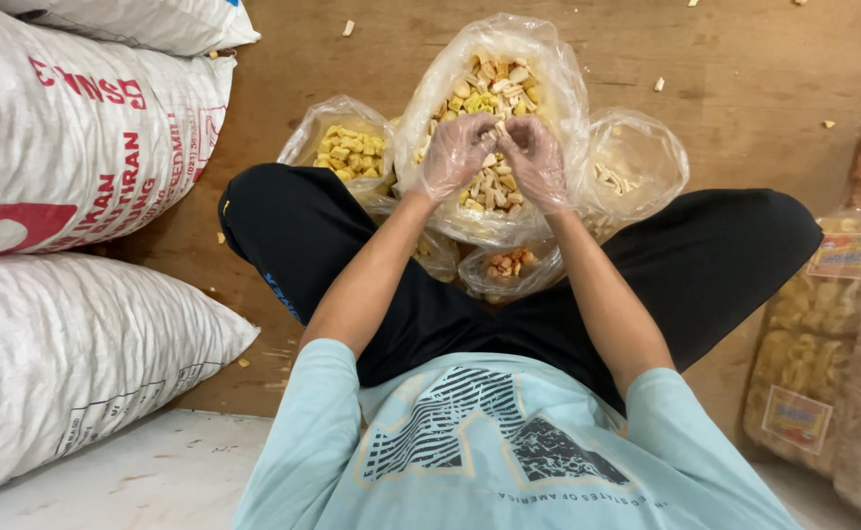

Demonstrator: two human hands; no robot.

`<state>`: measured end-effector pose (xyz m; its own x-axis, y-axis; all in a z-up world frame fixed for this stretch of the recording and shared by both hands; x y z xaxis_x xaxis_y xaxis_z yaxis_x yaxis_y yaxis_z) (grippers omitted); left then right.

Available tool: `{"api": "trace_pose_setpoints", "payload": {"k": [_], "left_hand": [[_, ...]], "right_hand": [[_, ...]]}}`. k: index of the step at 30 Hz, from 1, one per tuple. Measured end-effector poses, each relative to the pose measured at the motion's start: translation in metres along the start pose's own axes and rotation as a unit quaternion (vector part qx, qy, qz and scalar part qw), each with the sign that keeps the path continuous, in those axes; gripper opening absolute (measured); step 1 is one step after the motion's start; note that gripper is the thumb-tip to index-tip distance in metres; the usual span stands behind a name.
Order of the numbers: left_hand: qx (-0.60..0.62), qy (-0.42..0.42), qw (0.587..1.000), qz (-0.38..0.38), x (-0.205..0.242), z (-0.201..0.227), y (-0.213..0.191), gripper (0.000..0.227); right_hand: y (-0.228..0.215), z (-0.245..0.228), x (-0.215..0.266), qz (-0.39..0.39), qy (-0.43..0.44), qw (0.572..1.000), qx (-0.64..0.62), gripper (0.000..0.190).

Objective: Sorting small snack items from a large bag into smaller plastic bags while sitting on the floor

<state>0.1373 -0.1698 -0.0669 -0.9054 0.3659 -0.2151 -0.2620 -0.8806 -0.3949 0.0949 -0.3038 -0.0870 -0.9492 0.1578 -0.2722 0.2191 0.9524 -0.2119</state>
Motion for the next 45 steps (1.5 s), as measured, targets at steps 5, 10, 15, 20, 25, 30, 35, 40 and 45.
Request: {"api": "trace_pose_setpoints", "payload": {"k": [5, 10, 15, 20, 25, 30, 35, 40, 45], "left_hand": [[0.037, -0.029, 0.998, 0.036, 0.004, -0.005, -0.004, 0.023], [0.136, -0.072, 0.986, 0.067, 0.017, -0.008, -0.016, 0.039], [0.138, -0.102, 0.982, 0.082, 0.023, 0.01, -0.031, 0.034], [0.114, -0.093, 0.986, 0.082, 0.021, 0.022, -0.033, 0.029], [0.177, -0.109, 0.976, 0.058, 0.015, 0.025, -0.014, 0.025], [0.171, -0.103, 0.978, 0.062, 0.018, 0.066, -0.005, 0.021], [0.079, -0.014, 0.996, 0.047, 0.008, 0.061, 0.031, 0.016], [0.0, 0.036, 0.999, -0.003, -0.006, 0.069, 0.075, 0.018], [-0.025, 0.078, 0.996, -0.038, -0.014, 0.075, 0.128, 0.014]], "right_hand": [[-0.001, -0.005, 0.002, 0.018, -0.032, 0.999, 0.024, 0.02], [-0.002, -0.019, 0.003, 0.026, -0.018, 0.999, -0.014, 0.023], [0.001, -0.015, 0.003, 0.012, -0.015, 1.0, -0.019, 0.023], [-0.012, -0.025, 0.005, 0.029, -0.001, 0.999, -0.025, 0.022], [-0.031, -0.028, 0.006, 0.029, 0.013, 0.999, -0.007, 0.021], [-0.056, -0.027, 0.004, 0.021, -0.008, 0.998, 0.053, 0.023], [-0.092, -0.051, 0.012, 0.019, -0.059, 0.988, 0.138, 0.02], [-0.13, -0.104, 0.022, 0.011, -0.112, 0.971, 0.21, 0.014], [-0.159, -0.128, 0.03, 0.039, -0.131, 0.959, 0.249, 0.018]]}}
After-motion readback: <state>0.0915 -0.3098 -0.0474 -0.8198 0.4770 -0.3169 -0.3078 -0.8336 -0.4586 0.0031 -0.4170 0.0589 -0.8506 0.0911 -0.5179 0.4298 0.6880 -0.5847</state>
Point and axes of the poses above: each hand's wrist, its own x-axis away from the middle knuckle, its own y-axis out of the palm, z = x × y, the point moved 8 cm from there along -x, towards the middle knuckle, and after that the axes turned 8 degrees about -y, right-handed, at the moved point
